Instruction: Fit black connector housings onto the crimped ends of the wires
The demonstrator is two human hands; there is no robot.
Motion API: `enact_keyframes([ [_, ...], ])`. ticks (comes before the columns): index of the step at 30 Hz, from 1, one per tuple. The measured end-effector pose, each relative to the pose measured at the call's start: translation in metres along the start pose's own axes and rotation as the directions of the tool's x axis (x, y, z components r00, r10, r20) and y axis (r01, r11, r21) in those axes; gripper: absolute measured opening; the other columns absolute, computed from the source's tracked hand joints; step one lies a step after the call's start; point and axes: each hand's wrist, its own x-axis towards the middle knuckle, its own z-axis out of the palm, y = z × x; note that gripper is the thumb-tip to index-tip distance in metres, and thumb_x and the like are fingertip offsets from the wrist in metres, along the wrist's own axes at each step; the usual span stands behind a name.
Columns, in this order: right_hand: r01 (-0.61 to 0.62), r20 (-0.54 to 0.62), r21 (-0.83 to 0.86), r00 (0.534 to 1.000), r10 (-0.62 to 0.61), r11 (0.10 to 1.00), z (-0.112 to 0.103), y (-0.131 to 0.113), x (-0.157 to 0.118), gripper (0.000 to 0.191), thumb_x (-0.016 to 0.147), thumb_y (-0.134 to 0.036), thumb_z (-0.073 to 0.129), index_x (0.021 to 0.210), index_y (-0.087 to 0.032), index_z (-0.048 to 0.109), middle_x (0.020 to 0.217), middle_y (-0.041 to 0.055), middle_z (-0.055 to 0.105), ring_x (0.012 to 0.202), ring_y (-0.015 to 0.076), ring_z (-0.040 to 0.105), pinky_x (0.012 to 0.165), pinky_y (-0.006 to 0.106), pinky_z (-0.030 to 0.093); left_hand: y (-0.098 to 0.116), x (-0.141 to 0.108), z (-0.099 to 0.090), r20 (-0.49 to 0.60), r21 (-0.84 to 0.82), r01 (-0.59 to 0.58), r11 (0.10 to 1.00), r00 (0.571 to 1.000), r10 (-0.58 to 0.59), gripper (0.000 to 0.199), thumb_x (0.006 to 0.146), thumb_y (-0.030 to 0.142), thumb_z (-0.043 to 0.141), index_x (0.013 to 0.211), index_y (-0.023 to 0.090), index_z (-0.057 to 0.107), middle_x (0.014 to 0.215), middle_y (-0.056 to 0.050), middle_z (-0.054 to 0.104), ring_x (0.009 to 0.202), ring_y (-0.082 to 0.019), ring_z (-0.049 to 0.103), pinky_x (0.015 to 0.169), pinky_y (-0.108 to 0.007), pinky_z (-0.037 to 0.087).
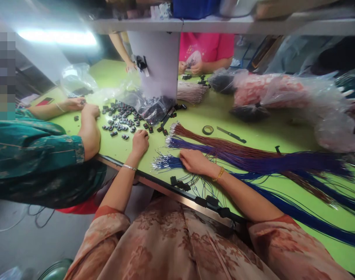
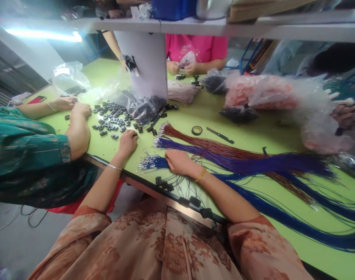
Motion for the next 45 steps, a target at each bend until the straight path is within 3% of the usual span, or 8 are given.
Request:
enact_keyframes([
  [7, 0.034, -0.065, 0.493, 0.998, -0.002, 0.869, 0.0, -0.002, 0.008, 0.007, 0.081, -0.019, 0.05, 0.074, -0.018, 0.052, 0.066, -0.003, 0.053, 0.058, 0.0097, 0.043, 0.058, 0.022, 0.031, 0.008, -0.023, -0.013, -0.037, -0.111, 0.046, 0.993, 0.998, -0.05, 0.016, 0.07, 0.008, 0.058, 0.082, 0.018, 0.057, 0.091, -0.007, 0.051, 0.082, -0.02, 0.05, 0.079, -0.036, 0.042],
  [11, 0.008, -0.076, 0.618, 0.996, 0.049, 0.786, 0.003, -0.004, 0.014, 0.007, 0.079, -0.021, 0.052, 0.074, -0.017, 0.055, 0.065, -0.0037, 0.053, 0.059, 0.0091, 0.043, 0.058, 0.022, 0.032, 0.015, -0.036, -0.017, -0.058, -0.406, 0.114, 0.907, 0.987, -0.15, 0.032, 0.066, 0.011, 0.065, 0.097, 0.018, 0.059, 0.087, -0.003, 0.055, 0.073, -0.015, 0.051, 0.075, -0.033, 0.044],
  [14, 0.015, -0.098, 0.68, 0.993, 0.071, 0.733, 0.004, -0.005, 0.015, 0.009, 0.08, -0.024, 0.053, 0.076, -0.016, 0.057, 0.064, -0.0042, 0.051, 0.058, 0.0089, 0.042, 0.058, 0.022, 0.032, 0.031, -0.053, -0.021, 0.068, -0.739, 0.196, 0.644, 0.974, -0.217, 0.034, 0.066, 0.02, 0.072, 0.098, 0.017, 0.061, 0.083, -0.002, 0.061, 0.071, -0.012, 0.056, 0.072, -0.03, 0.047],
  [16, 0.034, -0.119, 0.724, 0.99, 0.076, 0.689, 0.004, -0.007, 0.013, 0.011, 0.081, -0.026, 0.054, 0.078, -0.016, 0.058, 0.063, -0.0047, 0.049, 0.058, 0.0088, 0.04, 0.057, 0.022, 0.031, 0.047, -0.069, -0.023, 0.218, -0.851, 0.292, 0.437, 0.952, -0.213, 0.039, 0.063, 0.023, 0.076, 0.099, 0.016, 0.063, 0.082, -0.002, 0.064, 0.071, -0.012, 0.059, 0.07, -0.028, 0.049],
  [20, 0.046, -0.155, 0.763, 0.981, 0.113, 0.645, 0.002, -0.013, 0.009, 0.012, 0.08, -0.027, 0.055, 0.077, -0.016, 0.057, 0.062, -0.0049, 0.048, 0.057, 0.0087, 0.039, 0.055, 0.022, 0.03, 0.076, -0.096, -0.024, 0.479, -0.866, 0.49, 0.098, 0.87, -0.116, 0.044, 0.063, 0.021, 0.079, 0.104, 0.018, 0.065, 0.086, -0.003, 0.067, 0.082, -0.014, 0.064, 0.074, -0.025, 0.052],
  [25, 0.066, -0.262, 0.618, 0.957, 0.126, 0.784, 0.002, -0.018, 0.006, 0.014, 0.08, -0.024, 0.053, 0.068, -0.017, 0.054, 0.064, -0.0022, 0.053, 0.059, 0.0094, 0.042, 0.057, 0.022, 0.031, 0.088, -0.107, -0.012, 0.574, -0.813, 0.563, -0.146, 0.817, -0.045, 0.033, 0.072, 0.019, 0.073, 0.104, 0.019, 0.068, 0.09, -0.002, 0.067, 0.08, -0.01, 0.063, 0.079, -0.023, 0.053],
  [36, -0.008, -0.264, 0.473, 0.953, 0.15, 0.881, 0.003, -0.022, 0.005, 0.025, 0.083, -0.028, 0.047, 0.06, -0.018, 0.049, 0.059, -0.0012, 0.05, 0.057, 0.0106, 0.04, 0.056, 0.024, 0.027, 0.09, -0.109, -0.008, 0.596, -0.782, 0.579, -0.231, 0.803, -0.003, 0.03, 0.072, 0.017, 0.073, 0.101, 0.018, 0.067, 0.092, -0.004, 0.067, 0.082, -0.01, 0.063, 0.074, -0.02, 0.052],
  [45, -0.041, -0.219, 0.43, 0.964, 0.148, 0.902, 0.002, -0.024, 0.005, 0.026, 0.081, -0.026, 0.049, 0.057, -0.018, 0.046, 0.056, -0.0017, 0.047, 0.056, 0.0109, 0.038, 0.056, 0.024, 0.024, 0.088, -0.111, -0.006, 0.582, -0.802, 0.57, -0.179, 0.813, -0.016, 0.031, 0.073, 0.02, 0.073, 0.103, 0.018, 0.066, 0.094, -0.004, 0.066, 0.082, -0.011, 0.062, 0.077, -0.023, 0.052],
])
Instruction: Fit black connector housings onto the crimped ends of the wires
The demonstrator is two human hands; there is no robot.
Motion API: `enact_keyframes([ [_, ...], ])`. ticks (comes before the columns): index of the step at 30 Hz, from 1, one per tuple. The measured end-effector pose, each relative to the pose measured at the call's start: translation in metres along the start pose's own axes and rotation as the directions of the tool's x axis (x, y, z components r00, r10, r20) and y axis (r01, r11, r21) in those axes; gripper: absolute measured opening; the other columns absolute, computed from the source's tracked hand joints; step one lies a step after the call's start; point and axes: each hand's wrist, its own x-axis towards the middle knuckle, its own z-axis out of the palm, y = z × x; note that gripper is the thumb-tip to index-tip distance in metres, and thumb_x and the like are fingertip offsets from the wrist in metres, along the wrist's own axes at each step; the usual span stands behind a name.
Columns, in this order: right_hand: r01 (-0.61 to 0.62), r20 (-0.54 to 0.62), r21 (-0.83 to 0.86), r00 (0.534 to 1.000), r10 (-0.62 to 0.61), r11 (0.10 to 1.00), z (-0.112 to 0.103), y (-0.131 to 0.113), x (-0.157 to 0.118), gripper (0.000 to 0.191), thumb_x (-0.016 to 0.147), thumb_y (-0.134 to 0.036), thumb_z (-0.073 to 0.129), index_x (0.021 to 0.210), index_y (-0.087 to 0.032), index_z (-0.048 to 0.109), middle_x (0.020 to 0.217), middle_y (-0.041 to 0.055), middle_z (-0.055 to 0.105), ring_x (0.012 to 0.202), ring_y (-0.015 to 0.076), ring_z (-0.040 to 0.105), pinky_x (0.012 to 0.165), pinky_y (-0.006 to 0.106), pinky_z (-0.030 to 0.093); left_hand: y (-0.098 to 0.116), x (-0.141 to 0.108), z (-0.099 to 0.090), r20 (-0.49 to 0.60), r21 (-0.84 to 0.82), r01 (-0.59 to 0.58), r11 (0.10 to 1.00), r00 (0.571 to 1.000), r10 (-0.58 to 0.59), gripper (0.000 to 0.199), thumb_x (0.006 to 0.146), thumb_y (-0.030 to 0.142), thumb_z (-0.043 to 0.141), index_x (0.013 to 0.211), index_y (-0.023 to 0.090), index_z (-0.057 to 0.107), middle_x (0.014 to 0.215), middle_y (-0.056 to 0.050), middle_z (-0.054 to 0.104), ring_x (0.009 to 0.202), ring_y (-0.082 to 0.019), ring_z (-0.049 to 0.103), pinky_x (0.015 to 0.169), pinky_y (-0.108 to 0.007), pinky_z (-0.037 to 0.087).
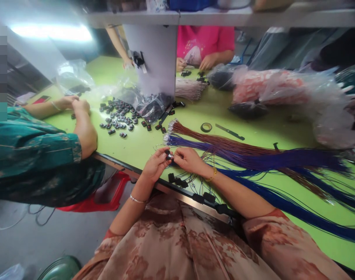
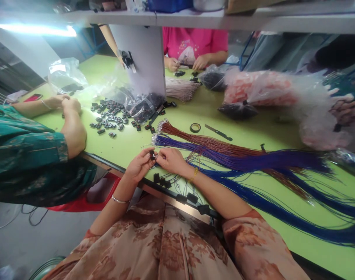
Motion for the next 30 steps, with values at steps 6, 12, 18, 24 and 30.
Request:
enact_keyframes([
  [6, -0.013, -0.003, 0.017, 1.0, 0.013, 1.0, 0.0, -0.001, -0.001, 0.026, 0.081, -0.026, 0.049, 0.056, -0.019, 0.044, 0.055, -0.0026, 0.045, 0.054, 0.0103, 0.037, 0.054, 0.025, 0.023, 0.001, -0.003, 0.003, -0.025, 0.043, -0.026, 0.999, 0.999, 0.027, 0.034, 0.069, 0.023, 0.077, 0.101, 0.019, 0.066, 0.091, -0.003, 0.067, 0.08, -0.009, 0.063, 0.074, -0.021, 0.053],
  [12, 0.029, 0.027, 0.0, 0.999, -0.029, 1.0, 0.004, 0.002, -0.001, 0.023, 0.082, -0.023, 0.048, 0.059, -0.019, 0.045, 0.058, -0.0019, 0.048, 0.056, 0.0108, 0.038, 0.056, 0.025, 0.024, -0.006, -0.005, 0.008, -0.113, 0.163, -0.1, 0.982, 0.986, 0.119, 0.04, 0.06, 0.027, 0.084, 0.095, 0.016, 0.068, 0.079, 0.0, 0.066, 0.067, -0.007, 0.061, 0.064, -0.018, 0.052],
  [18, 0.118, 0.084, -0.029, 0.99, -0.115, 0.993, 0.008, 0.008, -0.004, 0.02, 0.087, -0.021, 0.044, 0.068, -0.018, 0.052, 0.066, 0.0007, 0.055, 0.06, 0.0117, 0.042, 0.059, 0.025, 0.027, -0.013, -0.005, 0.01, -0.205, 0.168, -0.097, 0.981, 0.97, 0.131, 0.041, 0.057, 0.028, 0.084, 0.092, 0.015, 0.066, 0.078, -0.001, 0.067, 0.066, -0.009, 0.062, 0.064, -0.021, 0.052],
  [24, 0.07, 0.099, -0.144, 0.993, -0.056, 0.987, 0.006, 0.006, -0.003, 0.021, 0.087, -0.025, 0.048, 0.07, -0.017, 0.056, 0.065, 0.0014, 0.059, 0.058, 0.0123, 0.042, 0.057, 0.026, 0.024, -0.014, -0.005, 0.012, -0.198, 0.261, -0.146, 0.954, 0.959, 0.201, 0.038, 0.06, 0.028, 0.082, 0.092, 0.015, 0.065, 0.079, -0.002, 0.066, 0.069, -0.011, 0.062, 0.067, -0.025, 0.052],
  [30, -0.079, -0.03, -0.286, 0.997, 0.073, 0.955, -0.01, 0.029, 0.034, 0.021, 0.091, -0.029, 0.048, 0.089, -0.016, 0.064, 0.091, 0.0082, 0.065, 0.078, 0.0167, 0.055, 0.065, 0.026, 0.034, -0.008, -0.001, 0.013, -0.173, 0.24, -0.145, 0.96, 0.966, 0.189, 0.04, 0.061, 0.03, 0.081, 0.095, 0.016, 0.064, 0.084, -0.003, 0.068, 0.074, -0.012, 0.064, 0.067, -0.025, 0.053],
])
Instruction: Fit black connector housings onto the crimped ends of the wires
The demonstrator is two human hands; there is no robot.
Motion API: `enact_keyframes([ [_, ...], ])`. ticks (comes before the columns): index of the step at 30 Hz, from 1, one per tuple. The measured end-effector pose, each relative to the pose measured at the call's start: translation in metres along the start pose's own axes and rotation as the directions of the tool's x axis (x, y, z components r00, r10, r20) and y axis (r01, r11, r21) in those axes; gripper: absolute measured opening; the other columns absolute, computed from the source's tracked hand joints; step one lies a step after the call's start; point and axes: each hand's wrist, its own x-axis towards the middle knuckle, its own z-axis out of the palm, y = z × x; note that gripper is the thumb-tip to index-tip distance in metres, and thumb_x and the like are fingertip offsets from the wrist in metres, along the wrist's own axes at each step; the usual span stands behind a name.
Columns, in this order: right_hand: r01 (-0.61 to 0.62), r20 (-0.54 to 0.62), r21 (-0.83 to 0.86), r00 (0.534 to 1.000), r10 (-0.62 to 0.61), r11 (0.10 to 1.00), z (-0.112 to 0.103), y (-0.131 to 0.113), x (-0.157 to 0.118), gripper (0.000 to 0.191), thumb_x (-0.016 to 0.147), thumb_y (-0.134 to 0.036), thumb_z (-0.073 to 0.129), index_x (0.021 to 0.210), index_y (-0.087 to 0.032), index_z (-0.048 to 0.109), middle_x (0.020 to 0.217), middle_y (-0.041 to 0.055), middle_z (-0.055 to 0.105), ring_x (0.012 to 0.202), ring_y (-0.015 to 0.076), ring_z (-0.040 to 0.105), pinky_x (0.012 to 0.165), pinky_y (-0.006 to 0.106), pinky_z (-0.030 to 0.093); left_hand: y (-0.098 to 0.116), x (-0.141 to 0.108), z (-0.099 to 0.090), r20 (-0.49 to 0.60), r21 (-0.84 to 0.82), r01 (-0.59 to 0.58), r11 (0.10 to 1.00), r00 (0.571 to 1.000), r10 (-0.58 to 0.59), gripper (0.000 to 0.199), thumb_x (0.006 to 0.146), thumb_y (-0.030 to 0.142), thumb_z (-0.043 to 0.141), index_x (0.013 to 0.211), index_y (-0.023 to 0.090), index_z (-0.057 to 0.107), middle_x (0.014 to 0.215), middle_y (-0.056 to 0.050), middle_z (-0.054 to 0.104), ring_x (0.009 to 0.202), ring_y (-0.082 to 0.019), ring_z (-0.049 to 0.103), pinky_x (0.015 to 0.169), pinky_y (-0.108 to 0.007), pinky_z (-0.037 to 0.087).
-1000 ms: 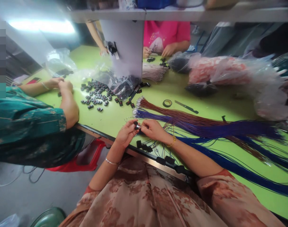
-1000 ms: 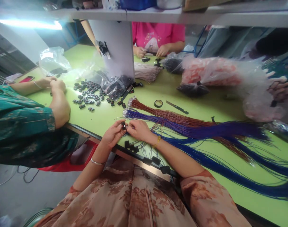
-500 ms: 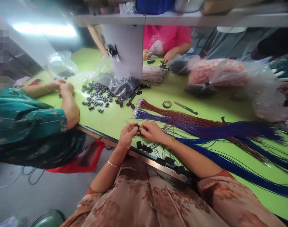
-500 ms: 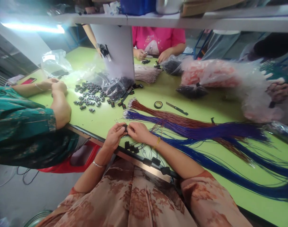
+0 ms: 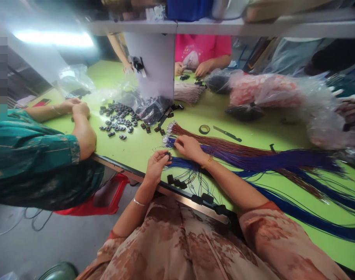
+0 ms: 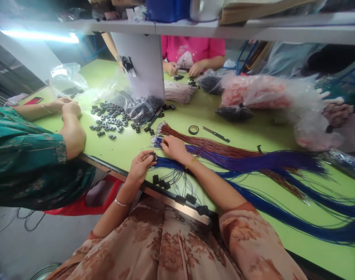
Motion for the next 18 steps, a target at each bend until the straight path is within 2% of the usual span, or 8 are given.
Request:
enact_keyframes([
  [3, -0.06, 0.032, -0.189, 0.997, 0.067, 0.98, 0.005, 0.011, 0.015, 0.019, 0.089, -0.029, 0.051, 0.097, -0.017, 0.064, 0.105, 0.0124, 0.062, 0.089, 0.0213, 0.056, 0.068, 0.028, 0.036, 0.0, 0.0, 0.001, 0.008, -0.021, 0.036, 0.999, 0.999, -0.036, 0.042, 0.06, 0.031, 0.083, 0.094, 0.016, 0.064, 0.083, -0.003, 0.068, 0.074, -0.012, 0.065, 0.067, -0.025, 0.054],
  [6, -0.036, 0.048, -0.181, 0.998, 0.045, 0.983, 0.007, 0.018, 0.017, 0.019, 0.09, -0.027, 0.048, 0.096, -0.018, 0.063, 0.103, 0.0112, 0.064, 0.09, 0.0208, 0.056, 0.071, 0.028, 0.037, -0.001, -0.002, 0.001, 0.014, -0.034, 0.055, 0.998, 0.998, -0.055, 0.041, 0.06, 0.031, 0.083, 0.094, 0.016, 0.065, 0.083, -0.003, 0.068, 0.074, -0.012, 0.065, 0.069, -0.025, 0.054],
  [13, 0.021, -0.036, 0.061, 0.999, -0.019, 0.998, 0.0, 0.02, 0.019, 0.015, 0.086, -0.026, 0.049, 0.09, -0.017, 0.061, 0.08, 0.0042, 0.066, 0.069, 0.0153, 0.052, 0.066, 0.026, 0.035, 0.0, -0.002, 0.001, 0.025, -0.064, 0.061, 0.996, 0.998, -0.06, 0.041, 0.061, 0.03, 0.082, 0.096, 0.016, 0.065, 0.084, -0.003, 0.068, 0.076, -0.013, 0.065, 0.07, -0.026, 0.053],
  [18, 0.157, -0.111, 0.353, 0.986, -0.125, 0.922, -0.001, 0.0, 0.025, 0.012, 0.082, -0.024, 0.051, 0.081, -0.016, 0.059, 0.069, -0.0002, 0.06, 0.061, 0.0111, 0.047, 0.061, 0.023, 0.035, 0.0, -0.001, 0.005, 0.033, -0.105, 0.067, 0.992, 0.997, -0.063, 0.04, 0.061, 0.028, 0.082, 0.094, 0.015, 0.064, 0.083, -0.002, 0.067, 0.073, -0.012, 0.064, 0.069, -0.025, 0.052],
])
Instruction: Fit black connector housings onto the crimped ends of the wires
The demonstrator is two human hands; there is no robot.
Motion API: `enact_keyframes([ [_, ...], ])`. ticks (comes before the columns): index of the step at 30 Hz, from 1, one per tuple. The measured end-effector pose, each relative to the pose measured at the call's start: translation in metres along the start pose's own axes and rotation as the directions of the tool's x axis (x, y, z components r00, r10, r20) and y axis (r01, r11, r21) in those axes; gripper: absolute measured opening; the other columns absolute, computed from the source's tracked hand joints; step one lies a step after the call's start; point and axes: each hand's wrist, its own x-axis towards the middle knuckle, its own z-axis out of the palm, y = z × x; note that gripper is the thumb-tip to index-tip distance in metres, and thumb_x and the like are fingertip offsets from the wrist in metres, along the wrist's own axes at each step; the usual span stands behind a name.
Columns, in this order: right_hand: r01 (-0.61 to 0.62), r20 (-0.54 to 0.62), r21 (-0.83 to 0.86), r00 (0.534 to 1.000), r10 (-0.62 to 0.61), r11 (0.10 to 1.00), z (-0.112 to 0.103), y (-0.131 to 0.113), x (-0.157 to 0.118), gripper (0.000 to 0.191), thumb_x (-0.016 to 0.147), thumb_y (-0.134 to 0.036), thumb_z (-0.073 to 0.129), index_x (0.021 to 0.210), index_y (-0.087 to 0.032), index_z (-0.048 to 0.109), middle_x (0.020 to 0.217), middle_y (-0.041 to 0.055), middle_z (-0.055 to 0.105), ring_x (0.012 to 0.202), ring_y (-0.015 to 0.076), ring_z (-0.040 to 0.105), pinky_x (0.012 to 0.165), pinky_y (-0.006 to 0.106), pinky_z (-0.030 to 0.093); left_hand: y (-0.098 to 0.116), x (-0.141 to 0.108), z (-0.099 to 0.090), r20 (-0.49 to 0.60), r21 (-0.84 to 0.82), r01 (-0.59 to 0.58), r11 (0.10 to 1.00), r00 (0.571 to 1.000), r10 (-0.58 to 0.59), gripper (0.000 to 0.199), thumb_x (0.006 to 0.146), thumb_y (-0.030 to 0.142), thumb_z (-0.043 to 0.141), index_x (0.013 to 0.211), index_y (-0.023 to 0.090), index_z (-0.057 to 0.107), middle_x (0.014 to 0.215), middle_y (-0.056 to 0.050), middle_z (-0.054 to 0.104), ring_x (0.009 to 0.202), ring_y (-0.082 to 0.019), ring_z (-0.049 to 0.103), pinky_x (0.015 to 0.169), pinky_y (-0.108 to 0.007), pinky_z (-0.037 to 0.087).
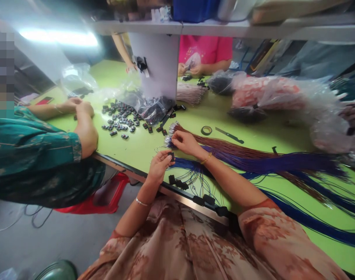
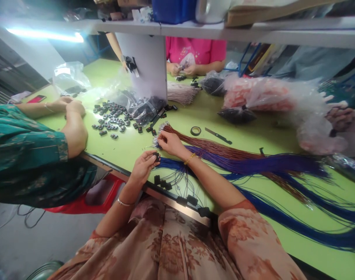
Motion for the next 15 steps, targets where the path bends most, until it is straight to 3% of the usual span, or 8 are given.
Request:
enact_keyframes([
  [6, 0.011, -0.006, 0.174, 1.0, -0.01, 0.985, 0.0, -0.018, -0.014, 0.008, 0.078, -0.022, 0.054, 0.075, -0.016, 0.059, 0.064, -0.0027, 0.055, 0.056, 0.0091, 0.043, 0.055, 0.021, 0.033, -0.003, 0.001, 0.0, 0.026, -0.108, -0.011, 0.994, 1.0, 0.014, 0.036, 0.064, 0.023, 0.08, 0.095, 0.016, 0.064, 0.084, -0.001, 0.065, 0.075, -0.01, 0.062, 0.069, -0.023, 0.052],
  [15, -0.049, 0.023, 0.016, 0.999, 0.048, 0.999, -0.001, -0.022, -0.053, 0.016, 0.078, -0.024, 0.051, 0.064, -0.017, 0.053, 0.057, -0.0028, 0.05, 0.053, 0.0088, 0.037, 0.052, 0.023, 0.025, -0.007, 0.005, 0.0, 0.081, -0.26, 0.052, 0.964, 0.996, -0.032, 0.026, 0.072, 0.013, 0.071, 0.096, 0.017, 0.065, 0.087, -0.002, 0.064, 0.079, -0.01, 0.06, 0.072, -0.023, 0.049],
])
